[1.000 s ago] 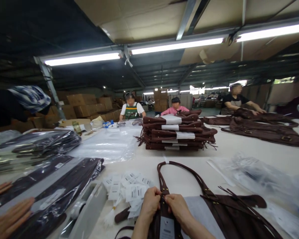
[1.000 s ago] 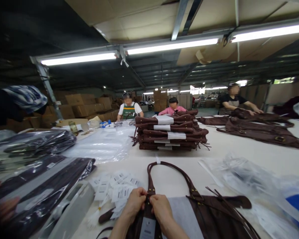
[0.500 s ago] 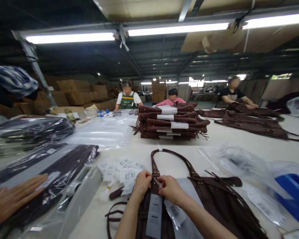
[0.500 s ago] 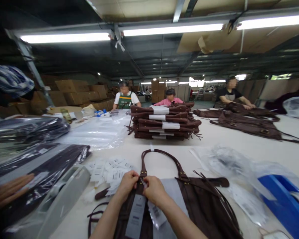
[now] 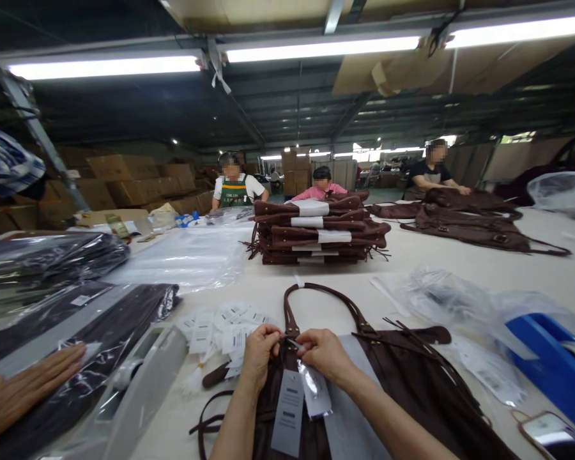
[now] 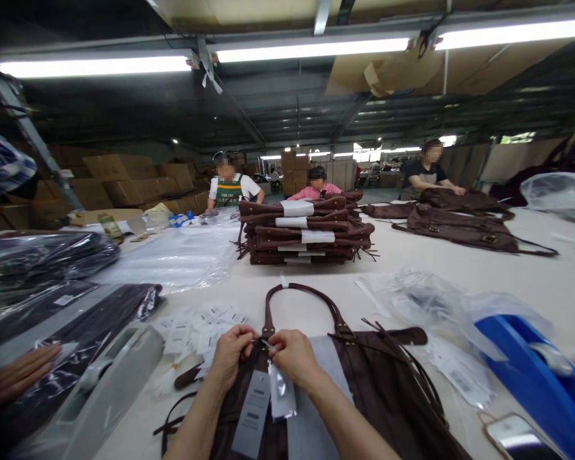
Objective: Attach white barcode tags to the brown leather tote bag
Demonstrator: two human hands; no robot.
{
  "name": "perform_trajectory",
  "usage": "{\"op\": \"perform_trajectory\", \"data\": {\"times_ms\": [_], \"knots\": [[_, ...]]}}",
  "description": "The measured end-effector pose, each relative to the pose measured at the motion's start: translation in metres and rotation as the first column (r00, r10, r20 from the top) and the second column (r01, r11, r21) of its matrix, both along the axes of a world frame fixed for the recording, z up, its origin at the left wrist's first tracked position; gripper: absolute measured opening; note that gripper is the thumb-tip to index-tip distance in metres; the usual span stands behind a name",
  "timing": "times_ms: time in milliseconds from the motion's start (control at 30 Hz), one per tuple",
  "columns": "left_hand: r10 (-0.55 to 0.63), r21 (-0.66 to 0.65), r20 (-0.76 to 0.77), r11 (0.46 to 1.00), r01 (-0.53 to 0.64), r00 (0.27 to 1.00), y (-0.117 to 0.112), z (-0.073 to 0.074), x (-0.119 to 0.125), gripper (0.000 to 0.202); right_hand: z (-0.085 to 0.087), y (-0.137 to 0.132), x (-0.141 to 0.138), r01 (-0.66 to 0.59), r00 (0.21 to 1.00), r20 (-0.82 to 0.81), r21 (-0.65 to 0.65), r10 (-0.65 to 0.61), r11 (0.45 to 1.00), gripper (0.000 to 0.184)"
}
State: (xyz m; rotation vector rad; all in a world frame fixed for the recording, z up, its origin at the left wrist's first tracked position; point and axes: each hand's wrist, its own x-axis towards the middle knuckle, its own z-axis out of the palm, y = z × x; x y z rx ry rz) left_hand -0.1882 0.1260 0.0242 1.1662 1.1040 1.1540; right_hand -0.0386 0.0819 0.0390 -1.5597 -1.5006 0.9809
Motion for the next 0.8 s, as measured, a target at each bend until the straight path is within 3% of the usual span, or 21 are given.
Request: {"op": "perform_trajectory", "data": {"times_ms": [200, 333, 500, 800], "knots": [[0.018, 0.002, 0.138, 1.0, -0.018, 0.99, 0.001, -0.004, -0.003, 0.021, -0.004, -0.002, -0.003, 0.079, 0.985, -0.148, -0.048, -0.085, 0.996, 0.034], [0.04, 0.001, 0.206, 0.999, -0.041, 0.978, 0.002, -0.006, -0.005, 0.022, -0.002, -0.007, 0.001, 0.057, 0.949, -0.302, -0.135, -0.096, 0.989, 0.031], [0.076, 0.004, 0.267, 0.997, -0.08, 0.961, 0.001, -0.005, -0.006, 0.026, 0.001, -0.013, 0.01, 0.031, 0.78, -0.6, -0.25, -0.18, 0.968, 0.039], [0.003, 0.032, 0.245, 0.999, -0.011, 0.969, -0.004, -0.005, -0.007, 0.023, 0.003, -0.022, 0.003, -0.116, 0.605, -0.758, -0.388, -0.245, 0.914, 0.044]]}}
